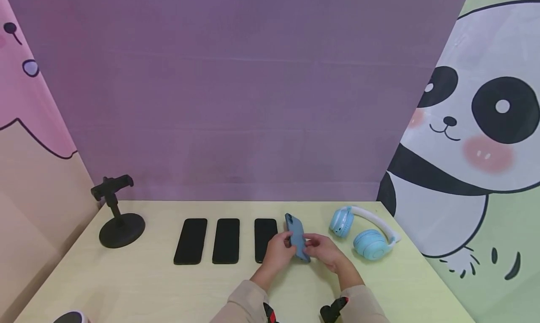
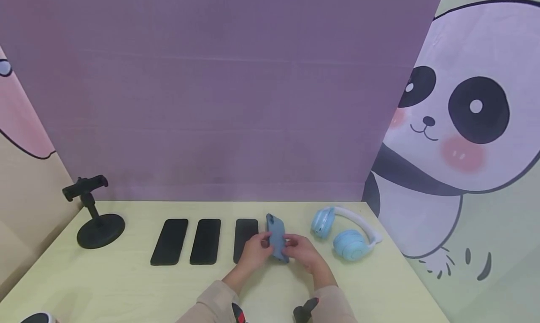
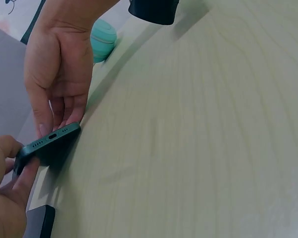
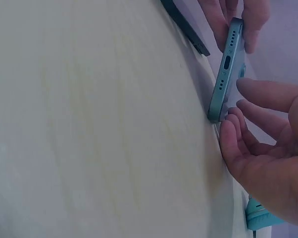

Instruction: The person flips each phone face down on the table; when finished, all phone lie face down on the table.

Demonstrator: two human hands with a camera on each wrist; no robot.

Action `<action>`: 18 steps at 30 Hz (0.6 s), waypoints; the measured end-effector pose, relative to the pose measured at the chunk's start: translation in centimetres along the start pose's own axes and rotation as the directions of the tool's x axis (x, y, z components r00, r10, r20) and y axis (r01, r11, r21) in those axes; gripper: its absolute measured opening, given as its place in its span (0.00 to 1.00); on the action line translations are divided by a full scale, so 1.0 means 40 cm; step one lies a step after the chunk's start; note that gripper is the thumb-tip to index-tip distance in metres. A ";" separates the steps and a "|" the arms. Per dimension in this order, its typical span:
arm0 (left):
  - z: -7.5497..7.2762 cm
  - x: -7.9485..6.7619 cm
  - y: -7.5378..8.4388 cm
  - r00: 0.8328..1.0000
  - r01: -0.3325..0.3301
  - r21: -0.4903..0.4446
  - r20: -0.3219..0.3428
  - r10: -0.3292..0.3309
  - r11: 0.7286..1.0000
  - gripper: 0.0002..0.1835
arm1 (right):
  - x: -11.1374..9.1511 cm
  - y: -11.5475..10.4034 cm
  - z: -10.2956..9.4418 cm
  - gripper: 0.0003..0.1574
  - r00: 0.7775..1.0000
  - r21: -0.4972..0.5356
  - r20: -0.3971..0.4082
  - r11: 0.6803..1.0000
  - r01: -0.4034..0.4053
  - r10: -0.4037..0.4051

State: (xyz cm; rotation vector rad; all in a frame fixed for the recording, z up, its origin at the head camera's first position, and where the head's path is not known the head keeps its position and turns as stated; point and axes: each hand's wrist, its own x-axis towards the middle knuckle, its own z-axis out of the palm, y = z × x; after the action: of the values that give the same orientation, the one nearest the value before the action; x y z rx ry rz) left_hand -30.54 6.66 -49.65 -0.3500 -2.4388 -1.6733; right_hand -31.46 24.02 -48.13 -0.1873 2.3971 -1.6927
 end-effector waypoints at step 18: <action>0.029 -0.006 -0.009 0.999 0.047 0.175 -0.035 -0.041 0.983 0.24 | 0.003 -0.005 0.014 0.26 0.986 -0.185 -0.162 0.980 -0.067 0.037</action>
State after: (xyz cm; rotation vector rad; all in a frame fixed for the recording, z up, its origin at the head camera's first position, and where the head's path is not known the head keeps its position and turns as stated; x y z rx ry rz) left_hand -30.41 7.57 -50.44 -0.2454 -2.5645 -1.4526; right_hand -31.45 23.41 -48.14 -0.0177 2.6554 -1.5068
